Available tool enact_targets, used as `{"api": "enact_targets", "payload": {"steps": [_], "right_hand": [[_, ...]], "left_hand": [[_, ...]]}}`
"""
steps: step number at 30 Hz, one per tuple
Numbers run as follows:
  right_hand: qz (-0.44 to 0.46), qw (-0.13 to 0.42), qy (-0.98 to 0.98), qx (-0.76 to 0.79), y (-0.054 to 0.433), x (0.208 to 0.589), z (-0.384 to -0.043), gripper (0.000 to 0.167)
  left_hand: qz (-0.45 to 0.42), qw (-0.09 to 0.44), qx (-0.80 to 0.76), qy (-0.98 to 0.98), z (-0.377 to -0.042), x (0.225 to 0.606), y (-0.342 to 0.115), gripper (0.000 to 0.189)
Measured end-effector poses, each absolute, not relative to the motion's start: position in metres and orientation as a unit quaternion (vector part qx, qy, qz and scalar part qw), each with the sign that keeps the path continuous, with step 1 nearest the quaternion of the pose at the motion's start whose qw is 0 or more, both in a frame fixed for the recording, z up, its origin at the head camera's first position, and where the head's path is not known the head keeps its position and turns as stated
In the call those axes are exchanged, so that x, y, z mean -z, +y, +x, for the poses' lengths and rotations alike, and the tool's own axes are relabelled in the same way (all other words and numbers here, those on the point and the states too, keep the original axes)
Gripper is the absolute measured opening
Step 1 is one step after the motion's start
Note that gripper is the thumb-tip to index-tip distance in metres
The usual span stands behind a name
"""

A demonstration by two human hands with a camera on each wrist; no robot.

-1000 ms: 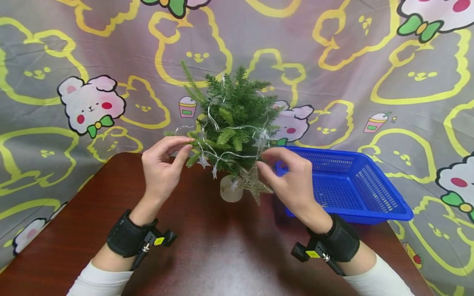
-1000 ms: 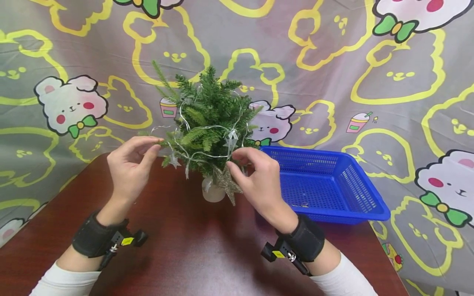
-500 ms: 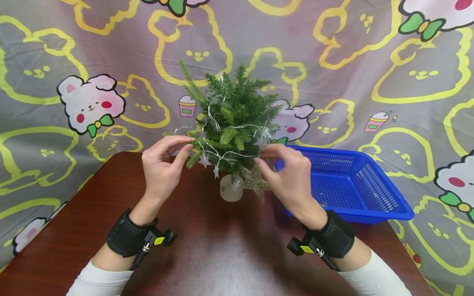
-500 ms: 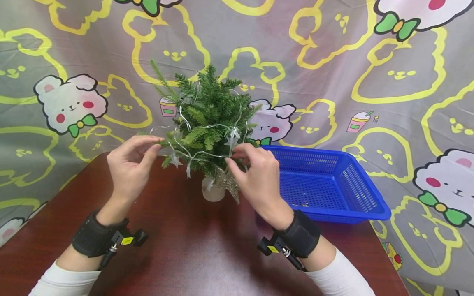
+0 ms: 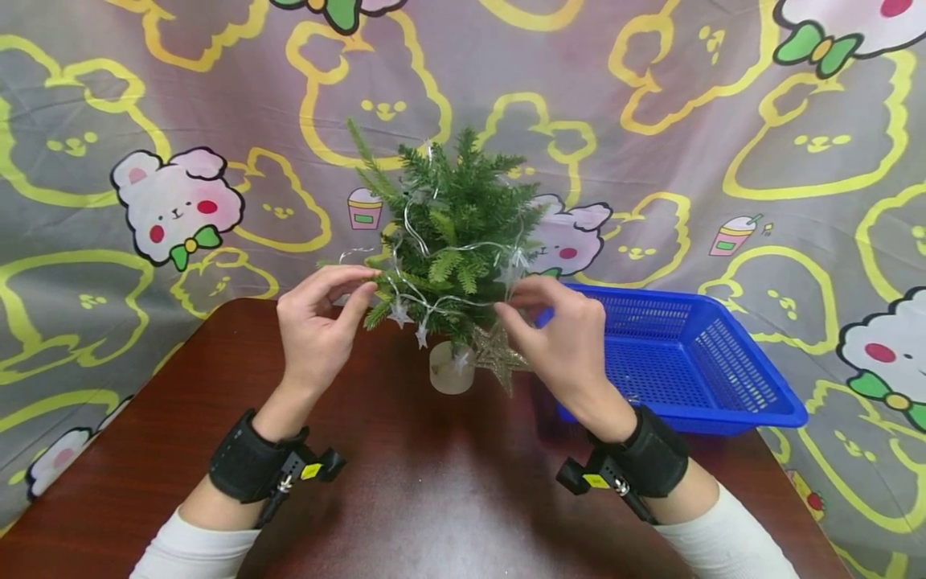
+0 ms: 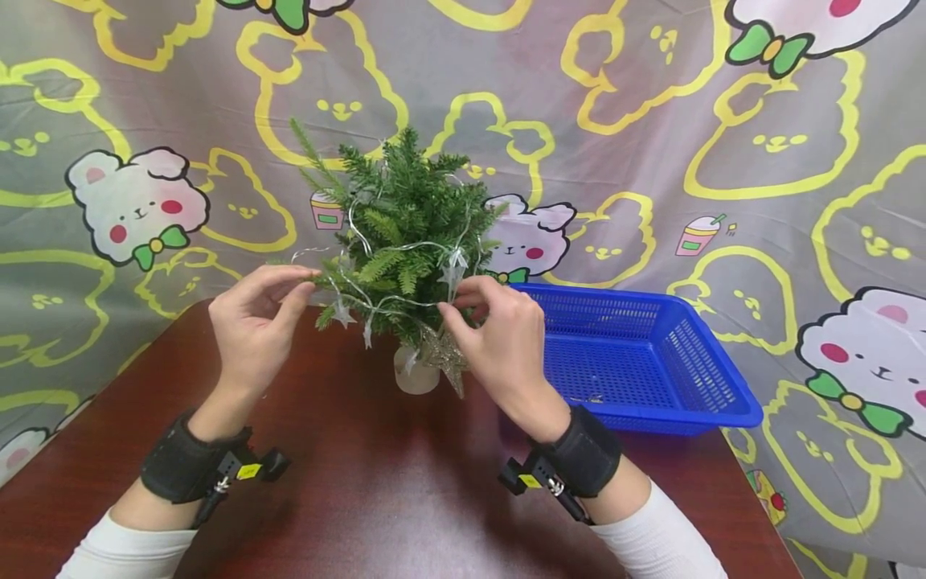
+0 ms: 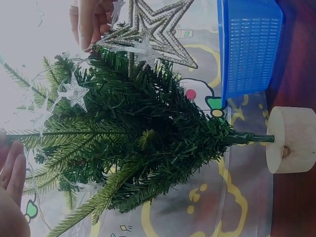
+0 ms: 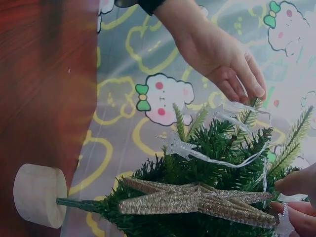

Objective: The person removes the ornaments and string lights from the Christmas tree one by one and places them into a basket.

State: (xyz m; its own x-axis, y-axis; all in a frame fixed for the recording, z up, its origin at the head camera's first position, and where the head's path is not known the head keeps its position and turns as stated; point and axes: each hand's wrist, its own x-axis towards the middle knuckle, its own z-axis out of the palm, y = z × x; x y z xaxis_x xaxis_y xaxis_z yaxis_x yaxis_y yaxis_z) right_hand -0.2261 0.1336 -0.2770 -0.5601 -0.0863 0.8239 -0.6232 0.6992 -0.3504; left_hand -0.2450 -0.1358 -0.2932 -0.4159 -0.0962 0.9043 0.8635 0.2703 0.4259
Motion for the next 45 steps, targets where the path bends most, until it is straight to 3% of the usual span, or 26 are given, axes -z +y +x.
{"api": "enact_targets", "payload": {"steps": [24, 45], "right_hand": [[0.177, 0.316, -0.826, -0.433, 0.140, 0.269, -0.224, 0.006], [0.155, 0.220, -0.813, -0.517, 0.147, 0.254, -0.219, 0.011]], "left_hand": [[-0.291, 0.453, 0.528, -0.656, -0.244, 0.293, -0.135, 0.018], [-0.287, 0.454, 0.525, -0.660, -0.244, 0.293, -0.135, 0.019]]}}
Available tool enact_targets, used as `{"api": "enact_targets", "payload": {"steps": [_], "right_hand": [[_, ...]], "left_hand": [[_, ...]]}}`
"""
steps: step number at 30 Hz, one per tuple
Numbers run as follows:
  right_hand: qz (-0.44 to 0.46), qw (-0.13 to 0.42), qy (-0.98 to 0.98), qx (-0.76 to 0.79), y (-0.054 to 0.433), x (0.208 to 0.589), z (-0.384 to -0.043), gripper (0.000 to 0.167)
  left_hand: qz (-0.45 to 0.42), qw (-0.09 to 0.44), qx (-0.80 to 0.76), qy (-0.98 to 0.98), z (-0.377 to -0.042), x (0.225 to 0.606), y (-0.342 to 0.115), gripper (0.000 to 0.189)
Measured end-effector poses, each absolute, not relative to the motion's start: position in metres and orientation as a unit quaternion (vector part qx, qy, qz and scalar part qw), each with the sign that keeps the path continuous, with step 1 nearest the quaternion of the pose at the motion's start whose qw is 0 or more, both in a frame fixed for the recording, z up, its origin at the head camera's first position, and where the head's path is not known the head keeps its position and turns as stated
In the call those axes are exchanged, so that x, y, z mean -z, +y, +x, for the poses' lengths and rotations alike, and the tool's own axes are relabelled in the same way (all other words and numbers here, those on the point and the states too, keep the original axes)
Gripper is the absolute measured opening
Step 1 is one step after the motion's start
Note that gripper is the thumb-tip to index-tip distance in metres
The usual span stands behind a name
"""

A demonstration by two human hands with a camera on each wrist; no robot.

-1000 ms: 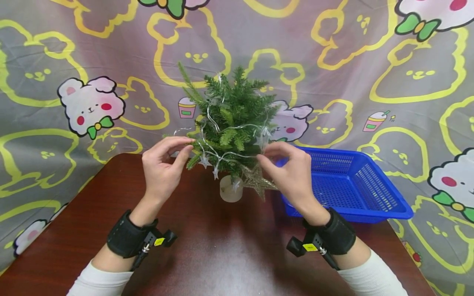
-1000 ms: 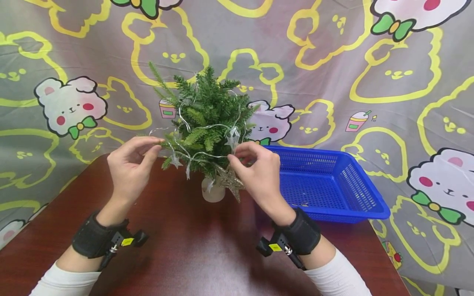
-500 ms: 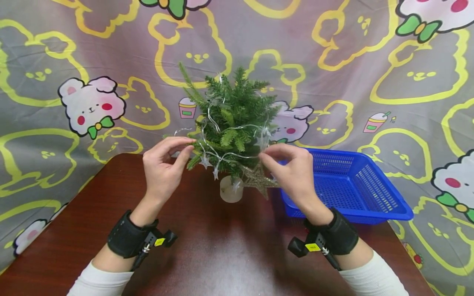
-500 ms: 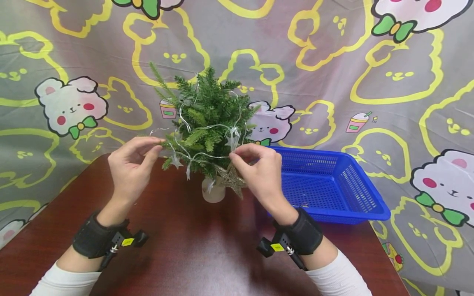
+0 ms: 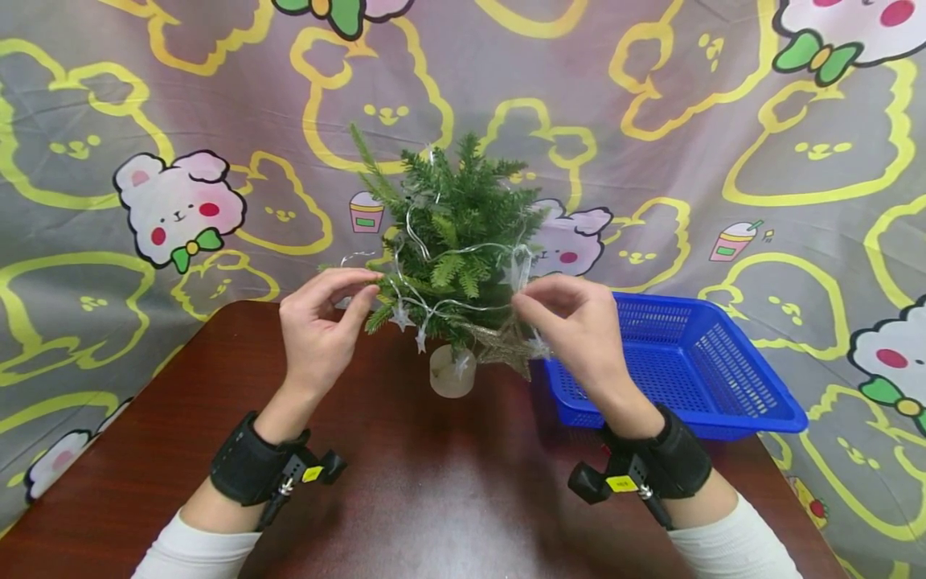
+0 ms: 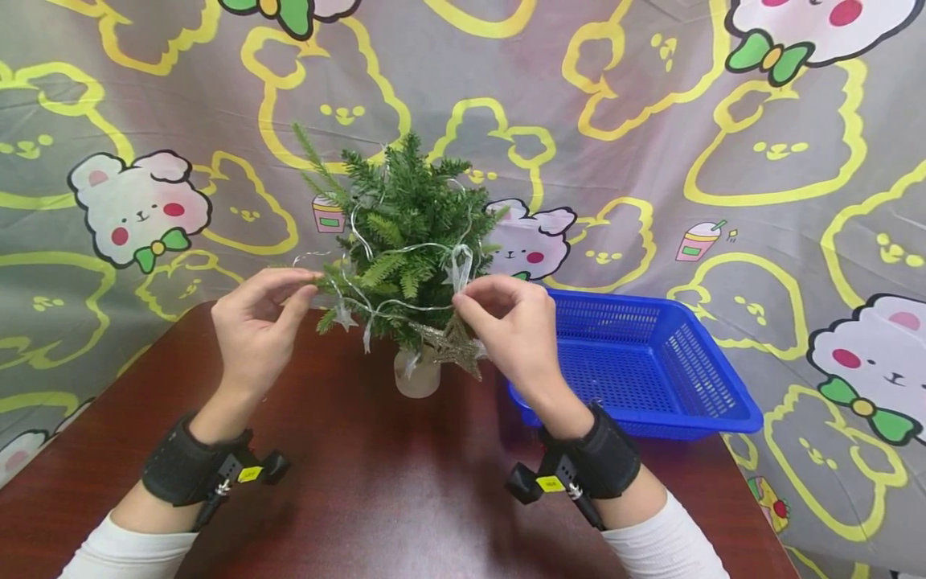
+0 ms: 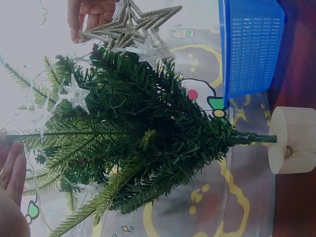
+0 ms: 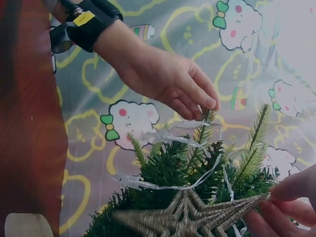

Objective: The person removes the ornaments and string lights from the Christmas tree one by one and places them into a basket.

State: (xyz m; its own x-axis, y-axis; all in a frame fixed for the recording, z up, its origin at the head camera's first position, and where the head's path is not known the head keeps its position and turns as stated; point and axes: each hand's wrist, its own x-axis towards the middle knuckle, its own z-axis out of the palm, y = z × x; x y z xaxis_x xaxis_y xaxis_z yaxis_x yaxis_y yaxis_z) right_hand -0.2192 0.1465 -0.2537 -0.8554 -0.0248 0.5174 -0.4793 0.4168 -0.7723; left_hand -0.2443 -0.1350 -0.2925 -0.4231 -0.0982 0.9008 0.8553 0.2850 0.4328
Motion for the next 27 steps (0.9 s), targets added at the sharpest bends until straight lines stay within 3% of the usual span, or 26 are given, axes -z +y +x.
{"api": "enact_targets", "payload": {"steps": [27], "right_hand": [[0.161, 0.183, -0.784, -0.570, 0.1465, 0.2492, -0.2167, 0.014]], "left_hand": [[-0.294, 0.452, 0.528, -0.656, -0.2437, 0.2905, -0.1321, 0.021]]}}
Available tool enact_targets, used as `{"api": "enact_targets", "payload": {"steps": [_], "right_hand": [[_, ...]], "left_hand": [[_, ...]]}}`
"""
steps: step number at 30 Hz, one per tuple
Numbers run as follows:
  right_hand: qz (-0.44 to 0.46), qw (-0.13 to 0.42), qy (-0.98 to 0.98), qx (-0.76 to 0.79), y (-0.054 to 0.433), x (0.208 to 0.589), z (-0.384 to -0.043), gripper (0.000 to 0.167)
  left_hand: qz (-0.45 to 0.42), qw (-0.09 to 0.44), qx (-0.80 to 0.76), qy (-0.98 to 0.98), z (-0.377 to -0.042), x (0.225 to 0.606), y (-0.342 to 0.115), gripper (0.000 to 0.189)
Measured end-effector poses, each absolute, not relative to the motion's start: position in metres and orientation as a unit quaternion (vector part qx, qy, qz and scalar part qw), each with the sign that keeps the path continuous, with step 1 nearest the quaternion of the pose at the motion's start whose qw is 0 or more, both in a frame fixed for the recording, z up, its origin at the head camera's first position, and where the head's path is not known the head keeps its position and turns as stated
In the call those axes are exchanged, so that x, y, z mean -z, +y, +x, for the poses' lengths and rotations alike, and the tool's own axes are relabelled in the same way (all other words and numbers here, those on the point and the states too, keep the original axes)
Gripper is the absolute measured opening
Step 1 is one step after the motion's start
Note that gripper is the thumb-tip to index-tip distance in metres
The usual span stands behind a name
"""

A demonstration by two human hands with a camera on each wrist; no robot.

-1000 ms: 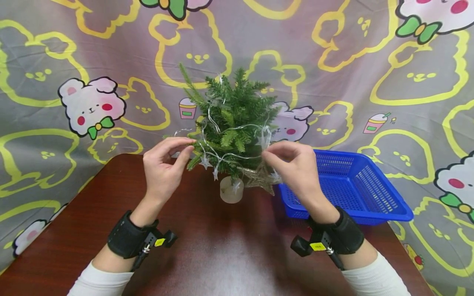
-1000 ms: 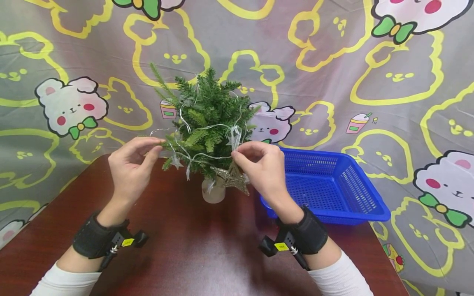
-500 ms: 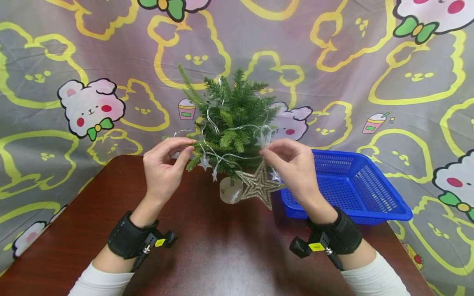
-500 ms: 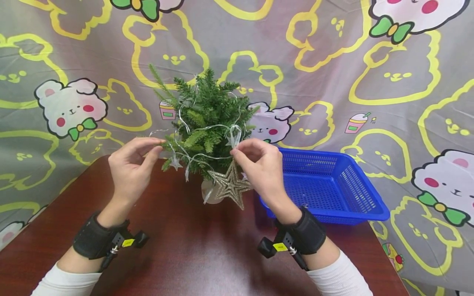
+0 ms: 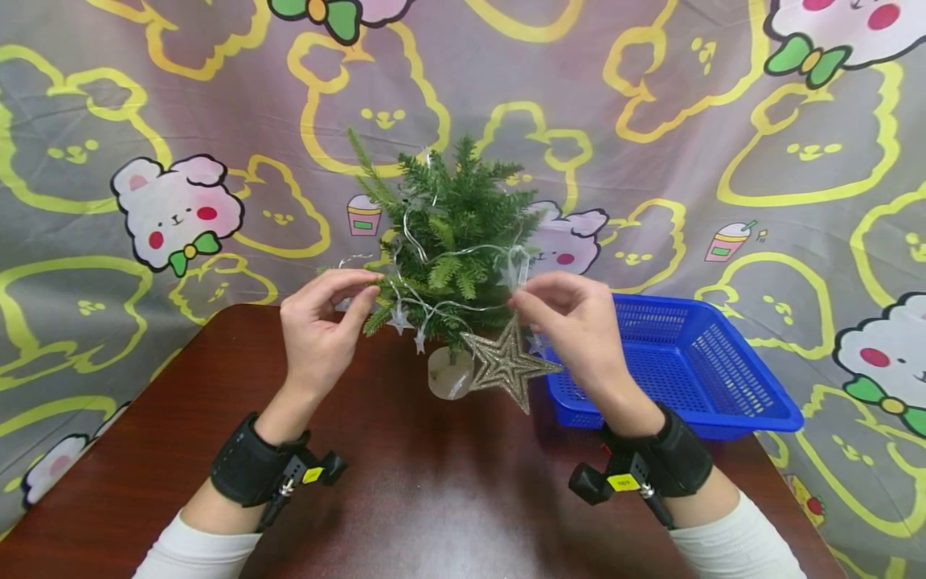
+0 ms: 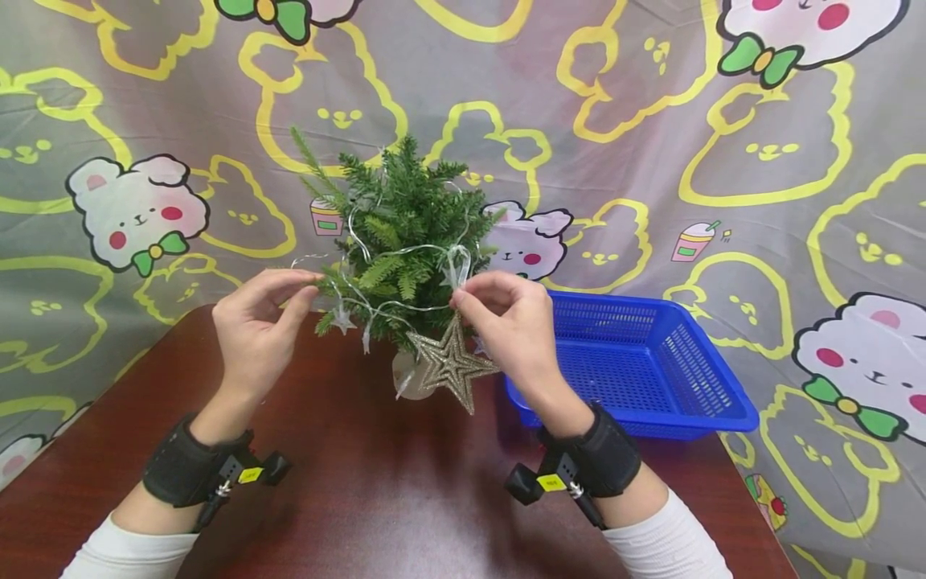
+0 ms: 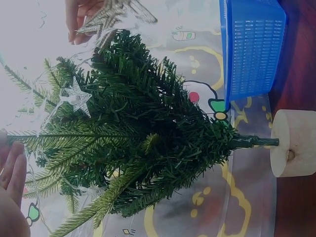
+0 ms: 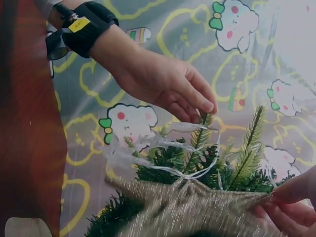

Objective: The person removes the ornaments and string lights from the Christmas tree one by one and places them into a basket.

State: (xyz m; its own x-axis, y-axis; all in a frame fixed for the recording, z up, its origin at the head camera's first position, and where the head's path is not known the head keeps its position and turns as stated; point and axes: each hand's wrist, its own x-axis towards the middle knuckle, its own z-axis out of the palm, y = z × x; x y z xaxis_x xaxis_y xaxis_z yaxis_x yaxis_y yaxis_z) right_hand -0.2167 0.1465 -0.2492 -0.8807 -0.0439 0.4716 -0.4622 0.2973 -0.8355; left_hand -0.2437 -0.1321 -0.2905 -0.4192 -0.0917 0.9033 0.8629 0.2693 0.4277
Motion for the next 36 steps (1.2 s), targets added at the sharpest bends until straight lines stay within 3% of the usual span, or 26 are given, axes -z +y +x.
{"api": "enact_targets", "payload": {"steps": [14, 36], "right_hand": [[0.150, 0.168, -0.760, -0.609, 0.1480, 0.2432, -0.2209, 0.018], [0.149, 0.200, -0.752, -0.610, 0.1520, 0.2414, -0.2247, 0.015]], "left_hand": [[-0.295, 0.451, 0.530, -0.655, -0.2436, 0.2897, -0.1315, 0.020], [-0.302, 0.448, 0.532, -0.652, -0.2443, 0.2885, -0.1302, 0.021]]}}
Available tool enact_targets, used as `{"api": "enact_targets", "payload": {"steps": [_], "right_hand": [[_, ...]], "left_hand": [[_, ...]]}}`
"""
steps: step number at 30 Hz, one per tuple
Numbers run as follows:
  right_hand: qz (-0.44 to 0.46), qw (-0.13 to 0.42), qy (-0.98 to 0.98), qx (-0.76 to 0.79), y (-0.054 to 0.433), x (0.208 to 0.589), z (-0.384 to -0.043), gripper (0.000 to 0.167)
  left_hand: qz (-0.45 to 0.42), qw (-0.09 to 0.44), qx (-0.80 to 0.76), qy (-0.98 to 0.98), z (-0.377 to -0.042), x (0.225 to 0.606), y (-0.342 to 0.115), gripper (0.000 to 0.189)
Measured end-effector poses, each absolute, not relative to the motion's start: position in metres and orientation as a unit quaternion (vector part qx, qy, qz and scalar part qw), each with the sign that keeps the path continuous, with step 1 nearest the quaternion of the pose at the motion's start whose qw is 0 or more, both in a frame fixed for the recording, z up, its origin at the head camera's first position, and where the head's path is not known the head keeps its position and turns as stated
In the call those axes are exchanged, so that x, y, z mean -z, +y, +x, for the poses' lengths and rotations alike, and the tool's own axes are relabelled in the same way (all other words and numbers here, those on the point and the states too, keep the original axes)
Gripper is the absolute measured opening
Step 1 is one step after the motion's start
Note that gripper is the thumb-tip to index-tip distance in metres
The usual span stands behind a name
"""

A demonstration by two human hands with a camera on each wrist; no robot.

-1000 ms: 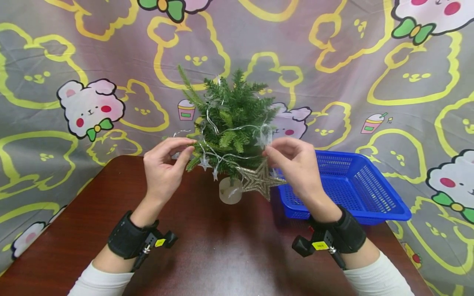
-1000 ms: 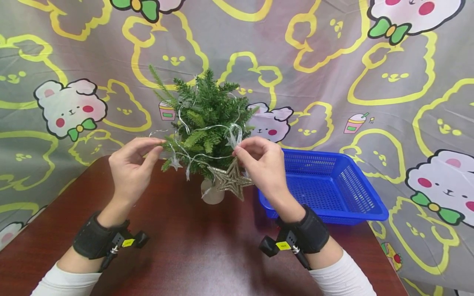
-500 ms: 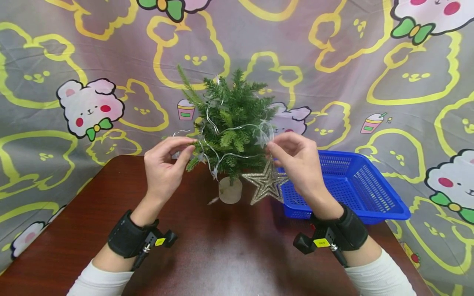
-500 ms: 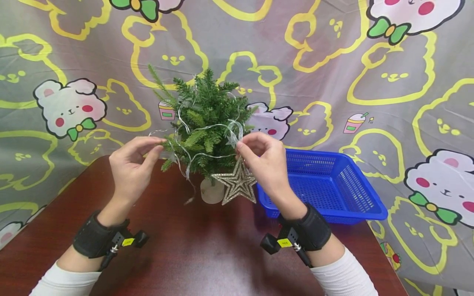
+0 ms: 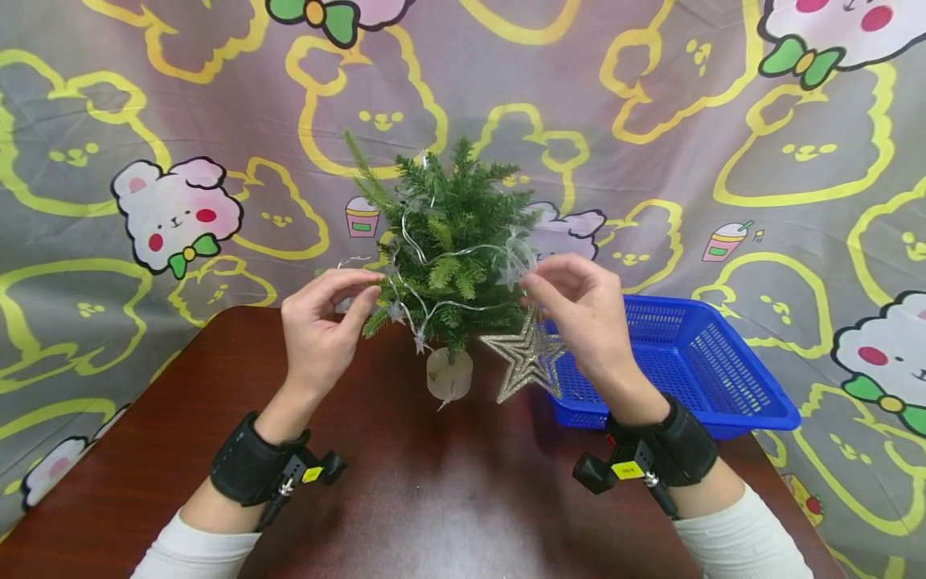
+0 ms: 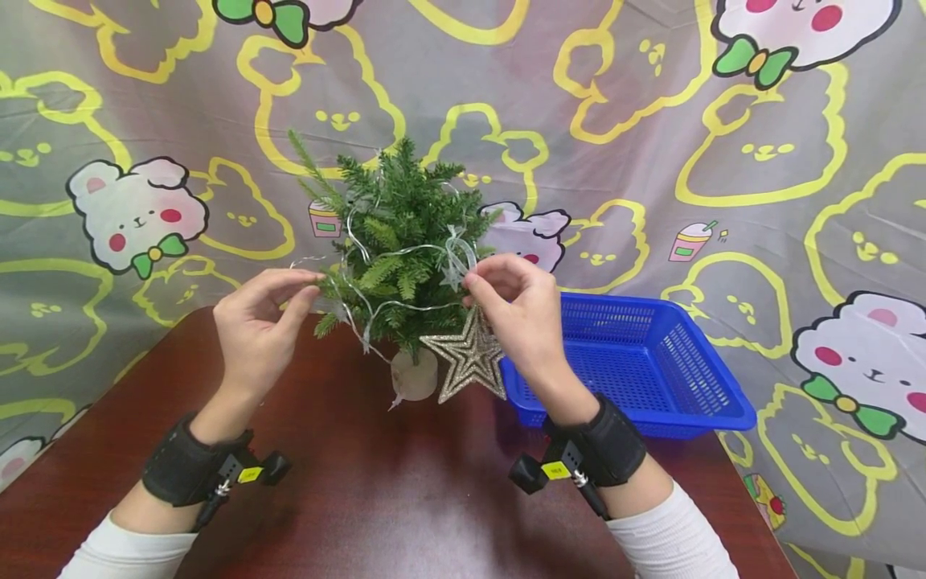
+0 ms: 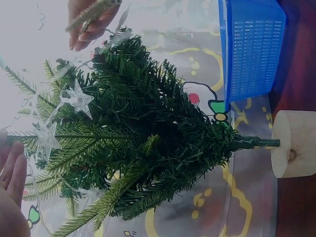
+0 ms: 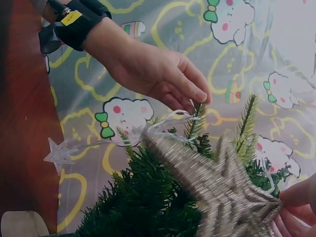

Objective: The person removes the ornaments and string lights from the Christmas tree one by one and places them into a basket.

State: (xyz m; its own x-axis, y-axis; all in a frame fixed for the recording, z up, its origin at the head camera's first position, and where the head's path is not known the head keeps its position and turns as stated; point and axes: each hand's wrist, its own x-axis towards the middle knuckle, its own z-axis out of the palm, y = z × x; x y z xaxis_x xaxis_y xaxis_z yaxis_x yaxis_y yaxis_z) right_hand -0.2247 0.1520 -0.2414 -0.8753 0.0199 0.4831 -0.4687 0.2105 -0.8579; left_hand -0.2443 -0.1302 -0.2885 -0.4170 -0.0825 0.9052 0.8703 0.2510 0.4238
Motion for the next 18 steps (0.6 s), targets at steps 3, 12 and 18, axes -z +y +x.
{"api": "enact_targets", "payload": {"steps": [3, 12, 18], "right_hand": [[0.151, 0.201, -0.746, -0.617, 0.1524, 0.2421, -0.2264, 0.015], [0.154, 0.207, -0.731, -0.632, 0.1519, 0.2412, -0.2318, 0.011], [0.157, 0.210, -0.730, -0.631, 0.1516, 0.2398, -0.2344, 0.016]], "left_hand": [[-0.301, 0.447, 0.533, -0.652, -0.2444, 0.2887, -0.1304, 0.021], [-0.300, 0.447, 0.534, -0.653, -0.2443, 0.2883, -0.1311, 0.020], [-0.304, 0.445, 0.539, -0.647, -0.2449, 0.2882, -0.1307, 0.018]]}}
